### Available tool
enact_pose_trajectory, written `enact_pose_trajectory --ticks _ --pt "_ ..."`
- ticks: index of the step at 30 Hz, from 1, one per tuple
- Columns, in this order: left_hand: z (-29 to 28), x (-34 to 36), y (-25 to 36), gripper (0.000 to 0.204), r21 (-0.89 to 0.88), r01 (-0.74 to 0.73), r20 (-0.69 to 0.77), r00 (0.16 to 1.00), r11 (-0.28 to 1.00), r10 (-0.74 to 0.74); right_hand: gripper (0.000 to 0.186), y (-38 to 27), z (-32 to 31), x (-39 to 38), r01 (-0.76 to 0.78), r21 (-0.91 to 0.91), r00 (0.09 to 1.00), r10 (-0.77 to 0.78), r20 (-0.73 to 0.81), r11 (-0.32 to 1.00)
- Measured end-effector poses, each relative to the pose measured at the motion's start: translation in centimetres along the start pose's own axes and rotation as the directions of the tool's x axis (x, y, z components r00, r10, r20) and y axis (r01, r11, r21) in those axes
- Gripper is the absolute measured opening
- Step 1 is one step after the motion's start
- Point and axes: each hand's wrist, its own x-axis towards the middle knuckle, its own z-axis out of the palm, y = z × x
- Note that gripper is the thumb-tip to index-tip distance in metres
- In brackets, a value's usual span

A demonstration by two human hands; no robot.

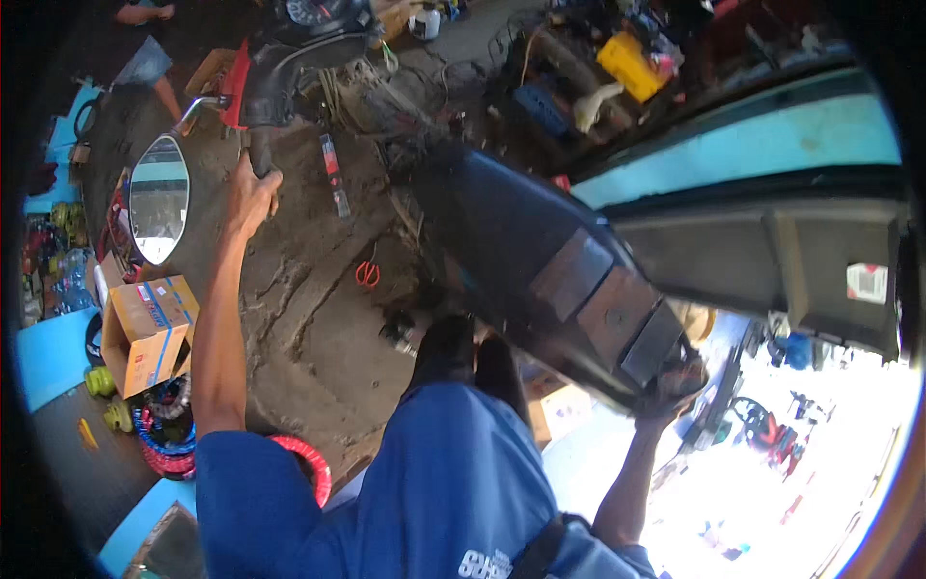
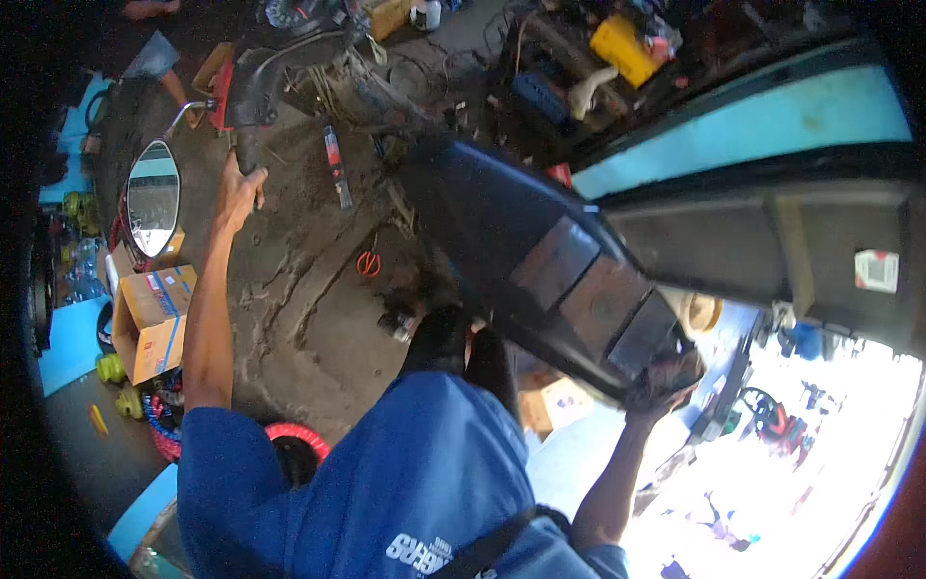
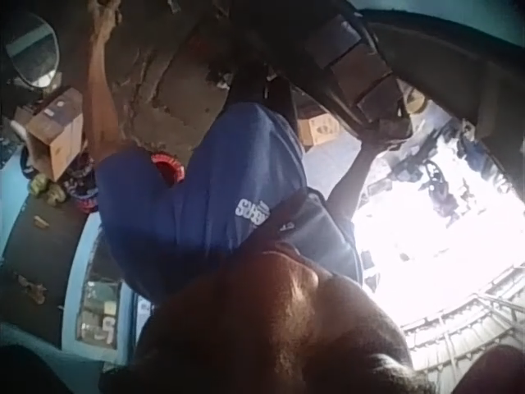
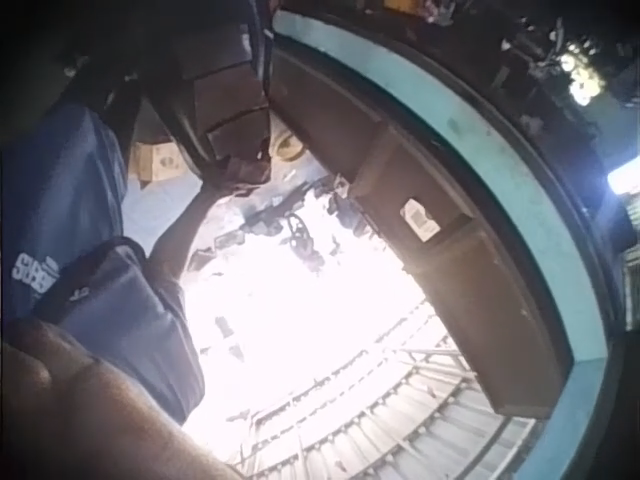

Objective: The recorder prepares a welding machine and wires, then performs welding on parts of a motorcycle frame.

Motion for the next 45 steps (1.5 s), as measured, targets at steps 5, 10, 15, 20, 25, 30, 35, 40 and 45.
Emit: enact_pose_trajectory --ticks 5,10,15,20,25,30,35,40,45 --pt "-0.9 -0.1 0.0 0.045 -0.053 -0.001 0.012 1.000 0.999 0.002 0.064 -0.9 2.0 0.3 -0.028 -0.031 0.999 0.026 -0.039 0.999" --pt "-1.9 0.7 -0.3 0.047 0.013 0.039 -0.035 0.999 0.999 -0.038 0.068 -0.8 4.2 -0.1 -0.048 0.054 0.992 0.042 0.115 0.997" --pt "-1.6 1.4 1.0 0.047 -0.047 -0.009 0.010 1.000 0.999 0.010 0.071 -2.2 5.6 1.1 -0.102 0.078 0.987 0.092 0.131 0.992" --pt "-1.3 -1.7 1.4 0.043 0.027 -0.011 -0.029 0.999 1.000 0.012 0.071 -3.0 7.8 5.0 0.055 -0.035 0.988 -0.049 0.148 0.998" --pt "1.9 -1.3 0.4 0.043 0.079 0.075 -0.057 0.996 0.994 -0.070 0.078 -2.3 4.4 10.3 0.026 -0.070 0.995 -0.019 0.096 0.997" --pt "3.3 1.8 1.9 0.039 0.171 0.050 -0.087 0.996 0.984 -0.035 0.088 -2.1 0.6 15.8 -0.282 -0.022 0.958 0.283 0.040 0.959" --pt "2.8 2.4 3.4 0.040 0.219 0.077 -0.102 0.993 0.973 -0.056 0.090 -1.3 1.8 15.1 0.011 0.042 1.000 -0.011 -0.005 0.999" --pt "2.2 2.0 2.9 0.046 0.249 0.089 -0.124 0.991 0.965 -0.059 0.102 -2.4 3.3 13.4 -0.206 0.022 0.963 0.198 0.184 0.978" --pt "1.1 2.4 2.5 0.047 0.290 0.086 -0.144 0.989 0.953 -0.045 0.103 -2.4 2.8 12.7 -0.109 -0.028 0.976 0.112 0.186 0.994"
